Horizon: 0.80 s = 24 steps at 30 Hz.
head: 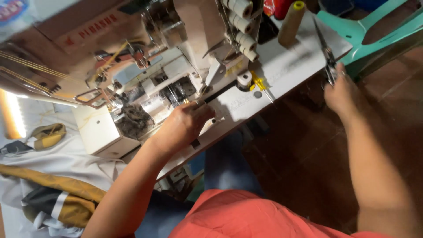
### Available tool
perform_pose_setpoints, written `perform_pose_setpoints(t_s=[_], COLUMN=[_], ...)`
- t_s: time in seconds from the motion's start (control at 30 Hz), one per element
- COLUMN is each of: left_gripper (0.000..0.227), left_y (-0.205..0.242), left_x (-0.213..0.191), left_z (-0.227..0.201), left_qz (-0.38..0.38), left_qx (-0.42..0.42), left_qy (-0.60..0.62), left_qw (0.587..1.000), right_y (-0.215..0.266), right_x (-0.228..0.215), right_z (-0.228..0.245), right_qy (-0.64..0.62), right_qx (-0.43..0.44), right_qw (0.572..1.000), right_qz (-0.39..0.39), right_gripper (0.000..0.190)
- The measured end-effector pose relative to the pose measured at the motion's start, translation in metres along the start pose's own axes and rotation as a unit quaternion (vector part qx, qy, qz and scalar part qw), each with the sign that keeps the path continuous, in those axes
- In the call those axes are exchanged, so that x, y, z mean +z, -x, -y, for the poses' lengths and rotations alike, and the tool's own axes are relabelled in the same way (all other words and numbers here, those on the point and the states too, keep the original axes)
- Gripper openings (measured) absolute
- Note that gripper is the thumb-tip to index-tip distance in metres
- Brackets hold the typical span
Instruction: Threading an industrial sewing machine using tweezers to guide thread through various tensioners and needles.
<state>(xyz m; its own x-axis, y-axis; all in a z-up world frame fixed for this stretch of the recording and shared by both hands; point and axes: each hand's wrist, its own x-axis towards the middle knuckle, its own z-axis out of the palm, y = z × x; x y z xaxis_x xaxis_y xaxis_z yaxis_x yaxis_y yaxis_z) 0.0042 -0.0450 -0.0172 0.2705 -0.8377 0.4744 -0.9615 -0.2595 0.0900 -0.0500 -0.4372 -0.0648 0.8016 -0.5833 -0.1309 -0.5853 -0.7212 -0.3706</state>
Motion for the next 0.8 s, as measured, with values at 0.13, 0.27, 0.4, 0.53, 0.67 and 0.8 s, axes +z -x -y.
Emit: perform_pose_setpoints(t_s=[0.13,0.27,0.4,0.53,0.67,0.8], left_gripper=[0.007,0.009,0.008,0.012,0.008,0.004], left_y=[0.006,0.001,-0.015,-0.013,-0.007,-0.009], left_x=[-0.008,-0.009,-0.012,-0.008,-0.017,-0.023], left_z=[-0.004,-0.003,-0.018,-0.015,-0.021,-0.024], left_qz=[0.006,0.007,-0.057,-0.063,-0.093,-0.086], left_qx=[0.008,-0.003,-0.067,-0.104,-0.110,-0.079], left_qy=[0.014,-0.024,0.047,0.010,0.005,-0.003], left_qw=[1.000,1.000,0.995,0.992,0.989,0.993], right_y=[0.007,0.079,0.117,0.135,0.146,0.139], right_x=[0.044,0.026,0.038,0.041,0.053,0.054], right_z=[-0.101,-0.101,-0.098,-0.083,-0.076,-0.066], right_qy=[-0.047,-0.090,-0.001,0.004,0.058,0.099], right_qx=[-0.129,-0.311,-0.358,-0.497,-0.506,-0.491], right_qw=[0.978,0.923,0.916,0.859,0.853,0.859], right_qz=[-0.154,-0.209,-0.184,-0.127,-0.112,-0.104], right_gripper=[0.068,0.075,0.087,0.098,0.098,0.100])
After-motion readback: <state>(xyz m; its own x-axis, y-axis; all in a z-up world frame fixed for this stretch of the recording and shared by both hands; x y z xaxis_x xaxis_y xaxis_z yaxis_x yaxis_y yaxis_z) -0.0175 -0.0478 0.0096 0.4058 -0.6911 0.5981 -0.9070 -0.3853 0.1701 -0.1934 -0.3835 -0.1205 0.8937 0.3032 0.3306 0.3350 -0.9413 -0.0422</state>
